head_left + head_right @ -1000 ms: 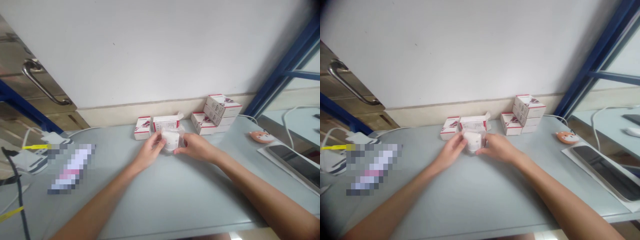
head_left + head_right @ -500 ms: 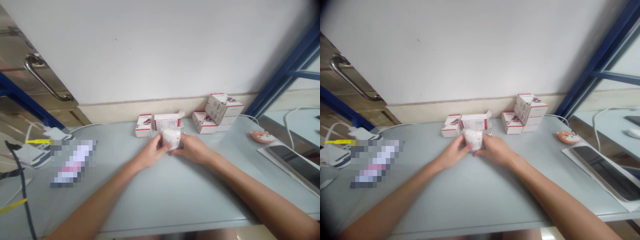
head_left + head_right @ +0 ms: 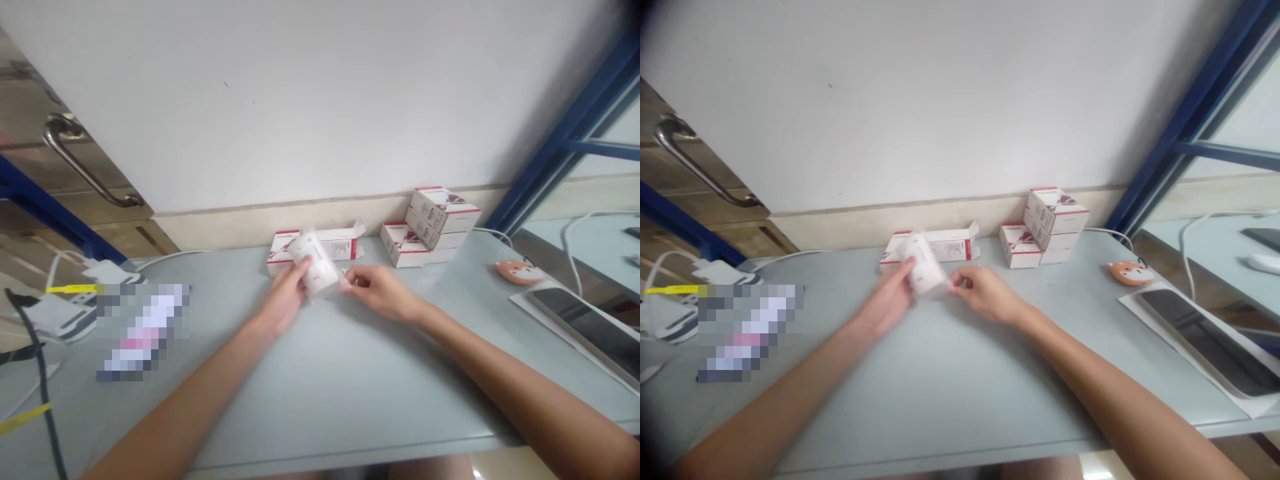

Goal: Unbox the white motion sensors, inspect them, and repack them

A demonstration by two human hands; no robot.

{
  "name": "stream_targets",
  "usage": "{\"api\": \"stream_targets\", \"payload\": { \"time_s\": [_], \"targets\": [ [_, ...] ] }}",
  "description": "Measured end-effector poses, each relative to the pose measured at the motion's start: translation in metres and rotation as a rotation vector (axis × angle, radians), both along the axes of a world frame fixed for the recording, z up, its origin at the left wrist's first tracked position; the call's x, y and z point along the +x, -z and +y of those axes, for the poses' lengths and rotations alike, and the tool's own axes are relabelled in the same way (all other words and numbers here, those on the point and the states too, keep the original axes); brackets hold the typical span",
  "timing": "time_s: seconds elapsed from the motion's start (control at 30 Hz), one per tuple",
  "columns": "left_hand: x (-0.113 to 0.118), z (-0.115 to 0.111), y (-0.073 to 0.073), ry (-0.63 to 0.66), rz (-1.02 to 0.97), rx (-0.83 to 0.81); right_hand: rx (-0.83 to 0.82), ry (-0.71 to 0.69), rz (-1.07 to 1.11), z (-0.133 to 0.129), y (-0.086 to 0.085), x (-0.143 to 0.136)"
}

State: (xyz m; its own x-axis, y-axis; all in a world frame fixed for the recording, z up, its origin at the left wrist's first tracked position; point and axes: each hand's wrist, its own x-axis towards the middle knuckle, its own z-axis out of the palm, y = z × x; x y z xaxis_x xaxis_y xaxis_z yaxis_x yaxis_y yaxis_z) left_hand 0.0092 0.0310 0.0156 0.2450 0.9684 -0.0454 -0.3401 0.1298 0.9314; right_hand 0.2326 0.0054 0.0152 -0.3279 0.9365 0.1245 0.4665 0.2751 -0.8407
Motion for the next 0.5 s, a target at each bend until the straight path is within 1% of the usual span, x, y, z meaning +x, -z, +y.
{"api": "stream_targets", "payload": {
  "time_s": [0.1,0.17,0.27,0.37,0.43,0.5],
  "targets": [
    [-0.004,0.004,-0.009,-0.032,-0.219,-0.104,0.020,0.061,0.109,-0.001,-0.004,-0.001],
    [-0.004,0.003,-0.013,-0.023,-0.288,-0.163,0.041,0.045,0.142,-0.002,-0.002,-0.005],
    [0.001,-0.003,-0.014,0.021,-0.315,-0.231,0.034,-0.014,0.140,-0.004,0.002,-0.012],
    [0.005,-0.009,-0.014,0.046,-0.293,-0.277,0.049,-0.004,0.137,-0.005,0.005,-0.014],
    [0.005,-0.009,-0.015,0.021,-0.285,-0.299,0.052,0.022,0.135,-0.004,0.006,-0.012],
    [0.002,-0.007,-0.016,-0.033,-0.306,-0.299,0.056,0.059,0.136,-0.002,0.006,-0.010]
  ]
}}
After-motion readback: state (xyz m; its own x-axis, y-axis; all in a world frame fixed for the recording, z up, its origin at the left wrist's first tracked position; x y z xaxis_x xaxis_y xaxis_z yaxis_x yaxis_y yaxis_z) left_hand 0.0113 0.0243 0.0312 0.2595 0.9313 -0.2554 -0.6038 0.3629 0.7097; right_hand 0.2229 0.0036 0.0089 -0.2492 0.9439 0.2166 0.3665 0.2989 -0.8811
